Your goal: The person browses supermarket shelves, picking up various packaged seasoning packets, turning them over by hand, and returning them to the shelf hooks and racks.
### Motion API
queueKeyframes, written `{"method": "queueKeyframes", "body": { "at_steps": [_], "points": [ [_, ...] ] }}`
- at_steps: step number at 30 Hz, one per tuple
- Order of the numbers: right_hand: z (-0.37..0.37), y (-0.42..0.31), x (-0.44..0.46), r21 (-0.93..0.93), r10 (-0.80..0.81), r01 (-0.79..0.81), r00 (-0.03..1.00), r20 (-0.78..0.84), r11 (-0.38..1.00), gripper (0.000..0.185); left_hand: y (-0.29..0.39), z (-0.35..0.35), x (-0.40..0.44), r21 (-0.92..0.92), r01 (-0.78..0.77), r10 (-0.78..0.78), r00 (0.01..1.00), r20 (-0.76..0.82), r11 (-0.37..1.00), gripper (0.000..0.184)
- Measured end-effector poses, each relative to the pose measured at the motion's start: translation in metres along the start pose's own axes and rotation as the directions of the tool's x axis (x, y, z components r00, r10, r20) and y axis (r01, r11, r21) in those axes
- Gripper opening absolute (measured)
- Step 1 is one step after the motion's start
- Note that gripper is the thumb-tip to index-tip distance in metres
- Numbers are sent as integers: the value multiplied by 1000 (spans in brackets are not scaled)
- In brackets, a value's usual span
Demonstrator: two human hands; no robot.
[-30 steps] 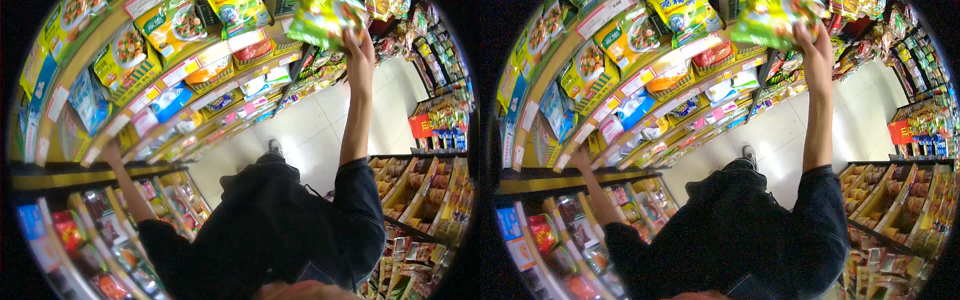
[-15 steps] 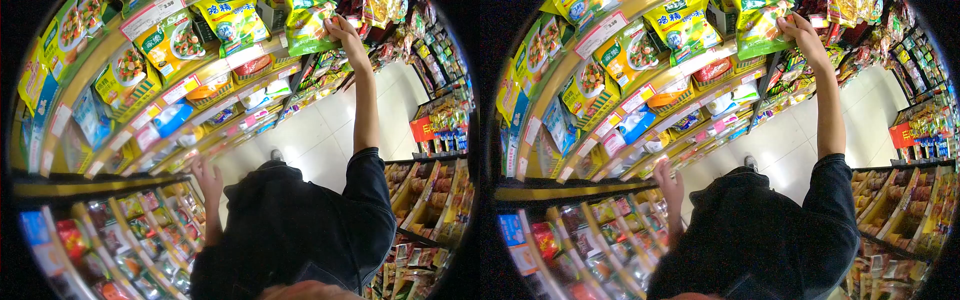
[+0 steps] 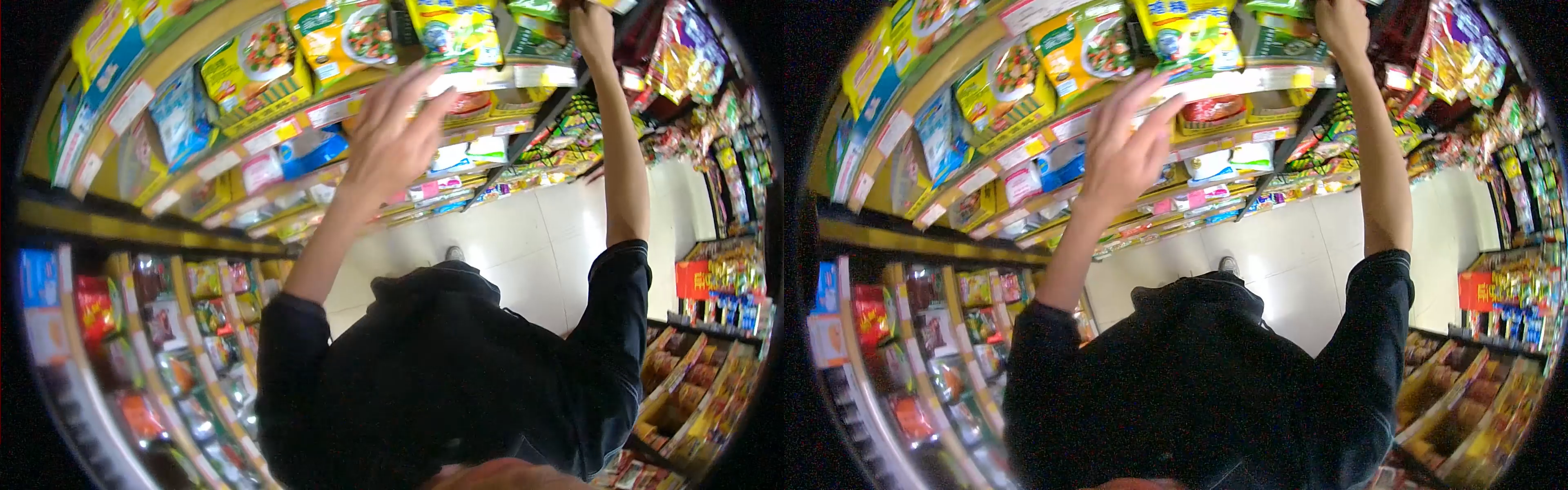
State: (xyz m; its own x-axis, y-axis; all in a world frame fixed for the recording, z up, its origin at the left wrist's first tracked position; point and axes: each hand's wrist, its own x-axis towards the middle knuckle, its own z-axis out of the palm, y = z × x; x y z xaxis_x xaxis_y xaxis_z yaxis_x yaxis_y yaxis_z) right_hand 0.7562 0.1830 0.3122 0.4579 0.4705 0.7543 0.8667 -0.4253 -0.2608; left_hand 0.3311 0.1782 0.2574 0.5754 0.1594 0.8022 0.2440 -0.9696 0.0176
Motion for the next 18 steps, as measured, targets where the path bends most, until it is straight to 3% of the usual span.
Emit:
{"method": "queueKeyframes", "body": {
  "at_steps": [1,2,4,6,9,10,13,14,18],
  "points": [
    [23,17,2,-140,-334,307,903,-270,941,36,0,7,15,36,-11,12,1000,-7,999,44],
    [31,15,4,-289,-477,404,841,-256,868,36,0,16,27,86,-19,20,1000,-10,996,47],
    [12,-9,2,-545,-655,540,755,-23,641,35,-5,39,40,114,37,-36,999,-13,993,51],
    [-5,-21,1,-582,-737,609,676,24,539,34,-26,61,42,249,7,-2,1000,-19,968,51],
    [-18,-38,-11,-261,-651,596,689,-319,759,31,-29,82,38,240,56,-14,985,-172,969,51],
    [-18,-41,-21,-18,-504,532,790,-349,846,33,-27,84,38,262,69,-13,978,-207,963,50],
    [-31,-53,-59,-138,-481,466,789,-383,874,38,-22,91,38,269,110,-50,974,-221,957,50],
    [-25,-40,-69,-104,-427,416,853,-300,903,37,-21,93,38,269,126,-70,975,-209,955,49],
    [-31,-57,-102,190,-432,488,860,-272,852,37,-18,95,45,242,183,-124,963,-240,953,47]
  ]
}}
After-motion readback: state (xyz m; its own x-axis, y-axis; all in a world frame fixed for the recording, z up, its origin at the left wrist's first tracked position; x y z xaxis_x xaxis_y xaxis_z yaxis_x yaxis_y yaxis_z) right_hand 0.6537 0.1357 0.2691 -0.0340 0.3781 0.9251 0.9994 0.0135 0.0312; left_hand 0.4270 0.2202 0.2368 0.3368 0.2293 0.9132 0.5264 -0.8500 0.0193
